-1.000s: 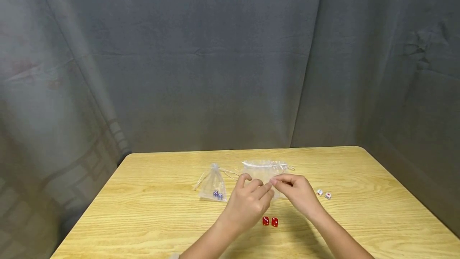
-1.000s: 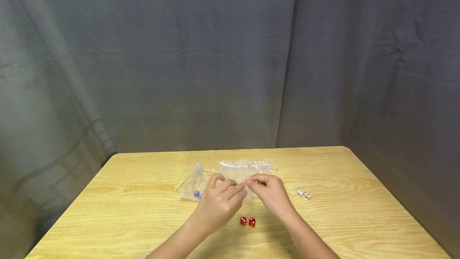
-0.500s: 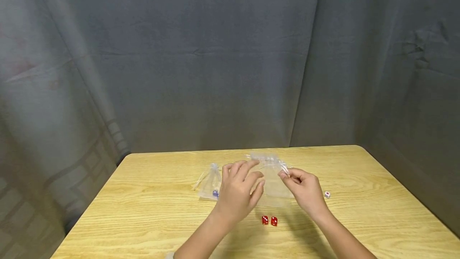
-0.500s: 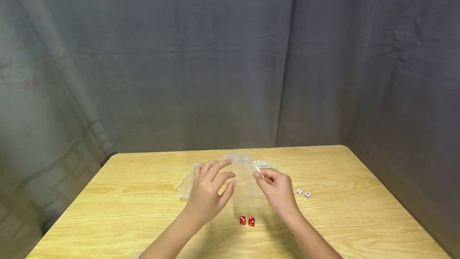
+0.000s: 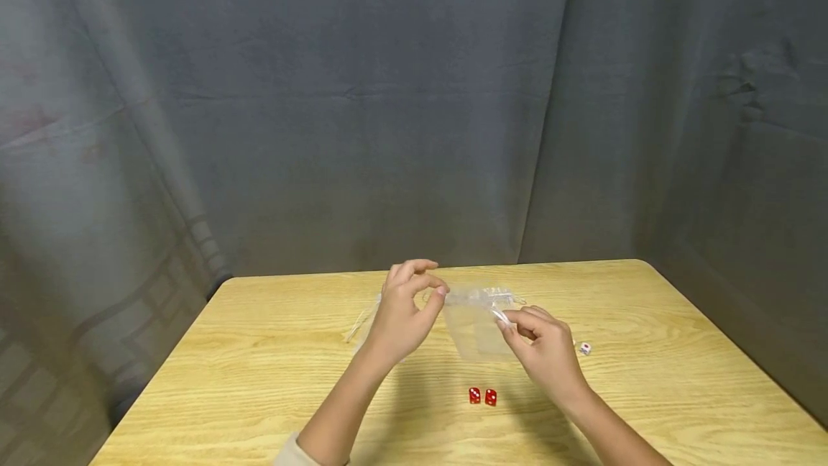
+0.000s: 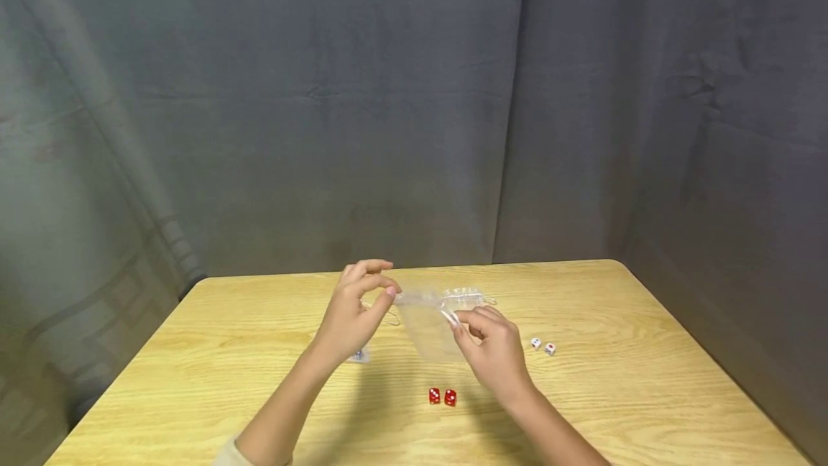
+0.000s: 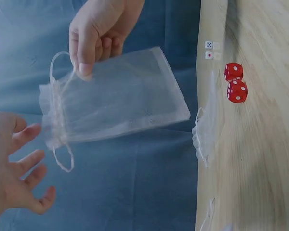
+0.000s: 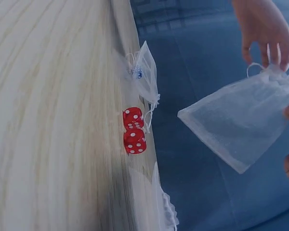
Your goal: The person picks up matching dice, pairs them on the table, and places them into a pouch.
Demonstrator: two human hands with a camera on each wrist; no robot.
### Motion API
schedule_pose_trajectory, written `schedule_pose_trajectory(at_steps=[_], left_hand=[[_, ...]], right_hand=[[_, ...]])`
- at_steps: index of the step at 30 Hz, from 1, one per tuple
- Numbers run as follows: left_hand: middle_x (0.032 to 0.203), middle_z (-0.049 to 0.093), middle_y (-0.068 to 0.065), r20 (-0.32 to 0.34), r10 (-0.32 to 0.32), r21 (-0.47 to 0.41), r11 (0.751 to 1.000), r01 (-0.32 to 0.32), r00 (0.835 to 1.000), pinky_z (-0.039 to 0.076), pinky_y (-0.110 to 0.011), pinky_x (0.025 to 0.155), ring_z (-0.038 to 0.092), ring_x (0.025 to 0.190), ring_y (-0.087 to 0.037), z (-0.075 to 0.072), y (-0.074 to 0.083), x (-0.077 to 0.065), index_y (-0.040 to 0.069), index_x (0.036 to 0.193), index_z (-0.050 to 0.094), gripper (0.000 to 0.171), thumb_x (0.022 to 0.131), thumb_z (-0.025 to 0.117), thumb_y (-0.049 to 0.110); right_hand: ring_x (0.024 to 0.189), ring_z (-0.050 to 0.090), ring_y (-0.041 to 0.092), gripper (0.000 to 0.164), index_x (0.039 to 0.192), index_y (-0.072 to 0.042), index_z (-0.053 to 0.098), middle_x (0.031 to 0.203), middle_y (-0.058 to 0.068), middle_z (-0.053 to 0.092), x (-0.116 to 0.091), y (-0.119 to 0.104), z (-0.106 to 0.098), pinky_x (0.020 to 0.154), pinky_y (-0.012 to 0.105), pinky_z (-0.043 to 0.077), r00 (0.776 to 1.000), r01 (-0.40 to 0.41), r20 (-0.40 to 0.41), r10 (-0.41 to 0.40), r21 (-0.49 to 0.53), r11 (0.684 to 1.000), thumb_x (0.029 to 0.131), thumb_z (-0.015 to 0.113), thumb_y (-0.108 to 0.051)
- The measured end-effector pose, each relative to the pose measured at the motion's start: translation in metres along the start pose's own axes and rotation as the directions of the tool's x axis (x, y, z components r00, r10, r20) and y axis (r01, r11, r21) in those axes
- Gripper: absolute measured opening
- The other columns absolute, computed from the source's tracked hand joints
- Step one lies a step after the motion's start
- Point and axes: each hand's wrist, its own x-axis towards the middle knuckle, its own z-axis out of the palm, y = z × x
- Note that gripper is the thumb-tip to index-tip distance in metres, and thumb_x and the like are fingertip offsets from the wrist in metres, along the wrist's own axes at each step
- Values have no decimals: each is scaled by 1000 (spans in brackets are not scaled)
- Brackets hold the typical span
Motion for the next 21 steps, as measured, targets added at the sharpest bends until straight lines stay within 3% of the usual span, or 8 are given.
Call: schedule_pose_trajectory(at_steps=[4,8,11,13,15,16,19,21], left_hand=[[115,62,-2,82,-57,5,998,57,995,36,-46,89,49,108,-20,0,-4,-1,10,81,74,18,87,58,17],[104,68,-3,130,-126,-6,992,127,984,41,-44,89,57,103,-22,1,-7,-3,8,86,75,22,88,56,18],[97,69,-1,154,-174,-30,983,180,973,44,-40,85,61,93,-17,2,-8,-5,8,89,75,23,89,54,17],[93,70,0,171,-189,-42,979,199,967,45,-37,80,60,78,-13,2,-8,-5,8,89,74,22,88,53,14],[91,70,0,185,-189,-43,979,200,964,46,-34,72,50,56,-8,3,-7,-6,7,90,73,21,87,53,12],[90,69,1,191,-183,-35,981,193,964,45,-33,70,48,54,-7,2,-6,-6,7,91,73,20,87,54,11],[87,66,5,218,-158,-4,987,163,963,45,-30,67,47,56,-6,1,-4,-7,8,94,71,17,86,57,11],[86,63,7,236,-129,37,992,124,963,45,-30,71,53,69,-7,1,-3,-8,7,96,70,15,86,60,13]], right_hand=[[57,36,3,18,79,-3,71,62,-13,47,-1,-2,0,50,12,31,997,71,1,-71,-6,997,68,72,10],[57,37,3,9,79,-2,71,62,-12,50,0,-2,0,50,12,31,996,88,-13,-88,3,996,73,72,5],[57,37,3,10,79,-2,71,62,-12,48,-1,-2,1,50,12,31,997,79,-19,-79,-3,997,72,72,6],[57,37,3,14,78,-2,71,61,-13,46,-1,-2,1,50,13,32,998,61,-18,-61,-15,998,69,72,9],[57,37,3,12,78,-2,71,60,-14,43,-2,-1,1,51,14,33,1000,24,-4,-24,-29,999,71,72,8],[57,36,3,12,78,-2,71,60,-15,41,-3,-1,2,51,15,34,1000,-1,8,1,-39,999,71,73,7],[57,37,3,7,80,-3,72,61,-13,41,-4,-2,2,52,20,36,986,-134,88,141,-73,988,75,73,1],[53,35,3,8,85,-4,72,60,-11,40,-3,-4,1,50,21,36,950,-240,177,256,-105,965,77,72,-3]])
